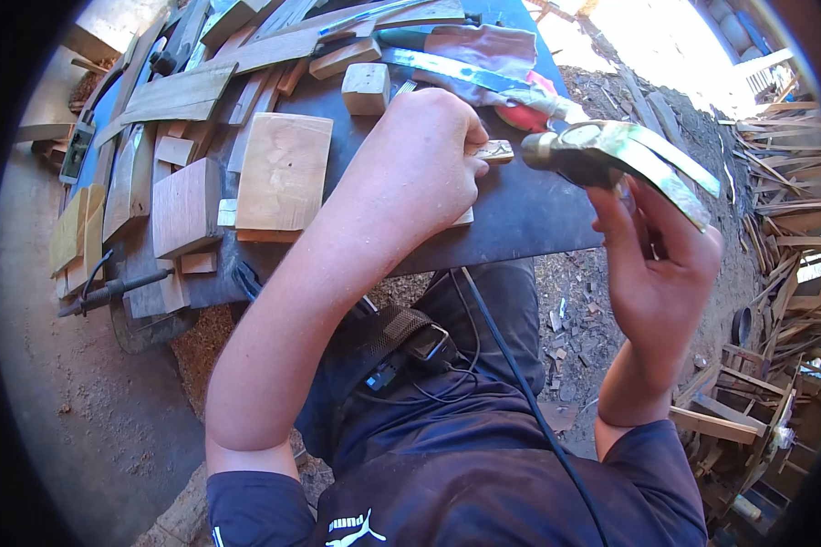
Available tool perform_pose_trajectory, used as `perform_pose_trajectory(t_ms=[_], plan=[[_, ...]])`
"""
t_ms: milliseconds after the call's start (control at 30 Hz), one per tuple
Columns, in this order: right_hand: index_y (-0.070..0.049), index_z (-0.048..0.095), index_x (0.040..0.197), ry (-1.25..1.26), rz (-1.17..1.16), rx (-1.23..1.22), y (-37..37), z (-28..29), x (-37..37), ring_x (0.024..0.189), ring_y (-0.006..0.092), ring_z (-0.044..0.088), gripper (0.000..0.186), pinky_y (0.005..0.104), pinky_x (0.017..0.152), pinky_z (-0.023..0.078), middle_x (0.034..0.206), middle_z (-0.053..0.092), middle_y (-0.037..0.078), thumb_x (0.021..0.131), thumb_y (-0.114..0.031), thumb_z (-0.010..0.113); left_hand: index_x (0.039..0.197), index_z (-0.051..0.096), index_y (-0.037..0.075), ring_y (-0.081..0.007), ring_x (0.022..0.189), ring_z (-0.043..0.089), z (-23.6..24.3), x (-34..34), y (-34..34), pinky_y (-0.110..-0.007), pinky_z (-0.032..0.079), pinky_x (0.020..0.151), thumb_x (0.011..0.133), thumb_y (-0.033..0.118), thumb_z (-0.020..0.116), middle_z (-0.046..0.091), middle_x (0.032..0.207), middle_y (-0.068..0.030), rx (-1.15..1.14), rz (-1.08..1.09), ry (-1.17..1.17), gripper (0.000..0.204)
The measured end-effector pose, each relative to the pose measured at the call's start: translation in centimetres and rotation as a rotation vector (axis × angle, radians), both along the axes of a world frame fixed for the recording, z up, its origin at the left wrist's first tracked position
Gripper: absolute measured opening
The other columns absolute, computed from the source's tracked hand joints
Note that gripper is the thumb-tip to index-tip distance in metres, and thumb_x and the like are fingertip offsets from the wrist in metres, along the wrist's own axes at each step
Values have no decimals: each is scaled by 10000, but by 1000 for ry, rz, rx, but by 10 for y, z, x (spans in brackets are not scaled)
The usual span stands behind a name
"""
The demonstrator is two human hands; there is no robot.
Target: Measure, mark, and assemble small wooden components using a hammer and pen.
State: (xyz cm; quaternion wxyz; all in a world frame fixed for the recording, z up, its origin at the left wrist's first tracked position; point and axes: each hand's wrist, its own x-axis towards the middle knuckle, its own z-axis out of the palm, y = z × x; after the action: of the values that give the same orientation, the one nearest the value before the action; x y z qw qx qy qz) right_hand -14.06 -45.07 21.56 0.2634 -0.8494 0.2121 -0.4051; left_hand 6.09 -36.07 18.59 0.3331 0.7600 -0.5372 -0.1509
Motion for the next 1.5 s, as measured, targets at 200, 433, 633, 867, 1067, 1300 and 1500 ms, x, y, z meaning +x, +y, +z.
perform_pose_trajectory(t_ms=[200, 433, 633, 867, 1067, 1300, 1500], plan=[[45, 759, 1042, 84, -37, -8, -3, -6, -5, 527, 47, 438, 169, 281, 491, 344, 580, 536, 70, 914, -61, 793, 1061, 793, -28, -301, 879, 752, -4, 0, 2, -387, 598, 817, 841, 75, 812, 754, 971, -219, 28, 10, 42, 244], [29, 764, 1100, 207, 16, -33, -6, -2, 0, 545, 41, 512, 201, 238, 518, 371, 607, 605, 62, 909, -30, 784, 1063, 791, -29, -317, 888, 754, -5, 3, 0, -396, 598, 833, 828, 74, 818, 751, 978, -227, -1, 4, 7, 258], [58, 753, 1139, 332, 92, -81, -12, -3, 7, 599, 51, 595, 210, 211, 544, 416, 693, 703, 76, 940, -10, 752, 1061, 791, -30, -323, 902, 757, -3, 2, 2, -396, 598, 838, 823, 69, 819, 753, 988, -229, 53, -9, 8, 259], [39, 769, 1118, 415, 68, -81, -14, -7, 6, 603, 49, 617, 213, 205, 548, 422, 635, 684, 55, 910, -2, 778, 1055, 792, -33, -320, 910, 761, -9, 2, 0, -392, 601, 834, 822, 73, 822, 761, 1012, -230, 20, 4, -15, 257], [27, 763, 1088, 10, -6, 22, -15, -7, 1, 490, 89, 397, 229, 306, 485, 315, 555, 491, 63, 881, -55, 816, 1056, 793, -30, -319, 894, 760, -4, -1, -2, -395, 603, 824, 824, 66, 816, 759, 1014, -229, 24, -7, -9, 252], [36, 739, 1173, 131, -84, 122, -14, 7, -6, 736, 72, 651, 316, 227, 646, 503, 904, 747, 39, 870, 17, 826, 1056, 799, -5, -319, 869, 729, -9, 0, -2, -396, 578, 825, 822, 81, 824, 736, 959, -190, -48, -44, -39, 250], [31, 703, 1255, 66, 12, 281, -21, 13, -1, 979, 121, 708, 355, 263, 830, 563, 1093, 766, 112, 915, -25, 787, 1029, 796, 36, -181, 778, 589, 9, -12, 27, -316, 486, 716, 796, 96, 861, 663, 896, -66, -230, -96, 116, 249]])
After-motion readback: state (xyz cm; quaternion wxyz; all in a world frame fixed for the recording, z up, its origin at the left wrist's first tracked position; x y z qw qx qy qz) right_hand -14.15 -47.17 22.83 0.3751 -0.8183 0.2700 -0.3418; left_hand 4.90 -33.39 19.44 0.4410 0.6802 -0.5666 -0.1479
